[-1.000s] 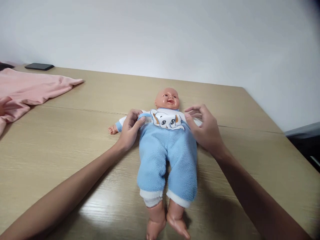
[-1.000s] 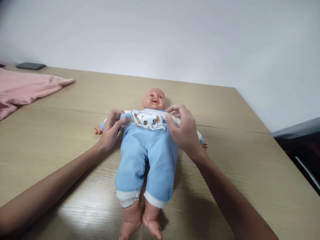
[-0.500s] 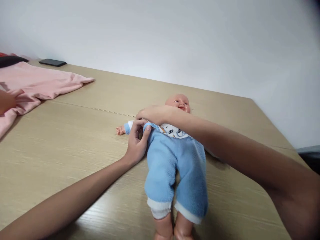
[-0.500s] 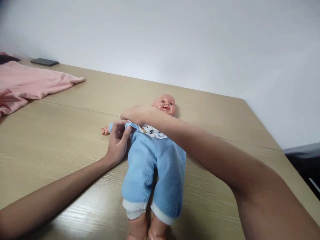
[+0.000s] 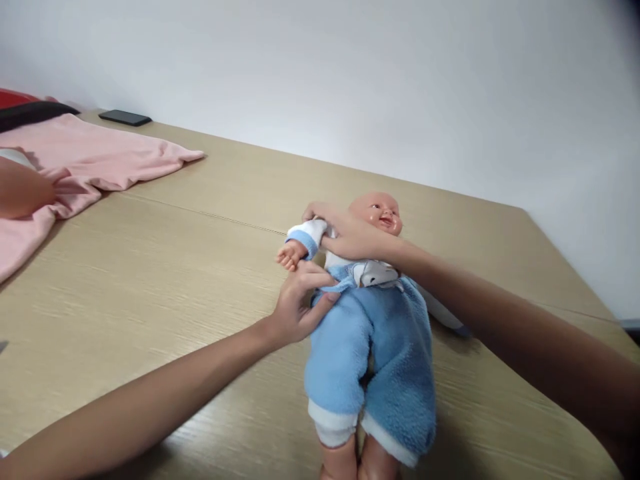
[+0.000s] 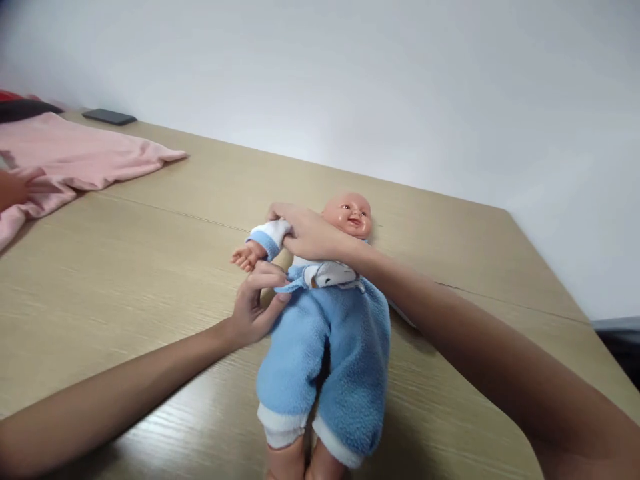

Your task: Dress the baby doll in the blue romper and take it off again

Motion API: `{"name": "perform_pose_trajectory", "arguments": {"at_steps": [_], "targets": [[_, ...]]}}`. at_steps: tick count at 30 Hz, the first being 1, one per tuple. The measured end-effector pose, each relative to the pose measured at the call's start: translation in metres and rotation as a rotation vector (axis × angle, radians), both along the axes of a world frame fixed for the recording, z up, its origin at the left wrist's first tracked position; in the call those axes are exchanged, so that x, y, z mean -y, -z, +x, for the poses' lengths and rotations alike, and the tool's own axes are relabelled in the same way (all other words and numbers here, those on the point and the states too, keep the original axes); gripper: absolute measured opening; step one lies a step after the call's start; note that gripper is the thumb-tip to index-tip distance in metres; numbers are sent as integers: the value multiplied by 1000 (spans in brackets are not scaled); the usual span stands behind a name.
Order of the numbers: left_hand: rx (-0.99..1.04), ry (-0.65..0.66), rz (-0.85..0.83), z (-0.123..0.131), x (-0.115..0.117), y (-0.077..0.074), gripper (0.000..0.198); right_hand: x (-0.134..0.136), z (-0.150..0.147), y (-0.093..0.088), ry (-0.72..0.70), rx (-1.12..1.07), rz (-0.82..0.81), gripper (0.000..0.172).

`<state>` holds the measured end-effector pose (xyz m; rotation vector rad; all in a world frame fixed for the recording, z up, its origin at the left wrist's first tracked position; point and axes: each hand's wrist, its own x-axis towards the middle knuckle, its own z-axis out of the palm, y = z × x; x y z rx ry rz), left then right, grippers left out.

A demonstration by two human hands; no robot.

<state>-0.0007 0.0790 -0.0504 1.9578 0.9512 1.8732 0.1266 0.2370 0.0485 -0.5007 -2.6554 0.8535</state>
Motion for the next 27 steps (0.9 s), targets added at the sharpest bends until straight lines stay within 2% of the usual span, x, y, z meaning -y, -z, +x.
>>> {"name": "perform_pose_trajectory", "arguments": {"at_steps": [4, 6, 8, 11, 15, 18, 20, 25, 27], "targets": [[122, 29, -14, 0, -1, 8, 11, -5, 26, -4, 16, -81, -151, 35], [226, 29, -27, 2, -3, 10, 11, -4, 36, -7, -1, -61, -139, 37], [316, -43, -91, 3, -5, 7, 12, 0, 40, -10, -26, -26, -95, 40], [388, -104, -222, 2, -10, -8, 29, 6, 39, -11, -44, -18, -35, 37], [360, -5, -263, -8, -18, -35, 30, 13, 33, -12, -38, -38, 16, 10], [322, 34, -322, -17, -25, -51, 33, 13, 31, -11, -41, -28, 69, 15], [344, 43, -413, -23, -33, -56, 36, 10, 30, -9, -43, -30, 94, 18], [478, 130, -688, -32, -52, -48, 45, -2, 30, -7, -61, -27, 8, 2], [497, 190, -722, -33, -53, -45, 46, -1, 33, -13, -4, 9, -95, 10]]}}
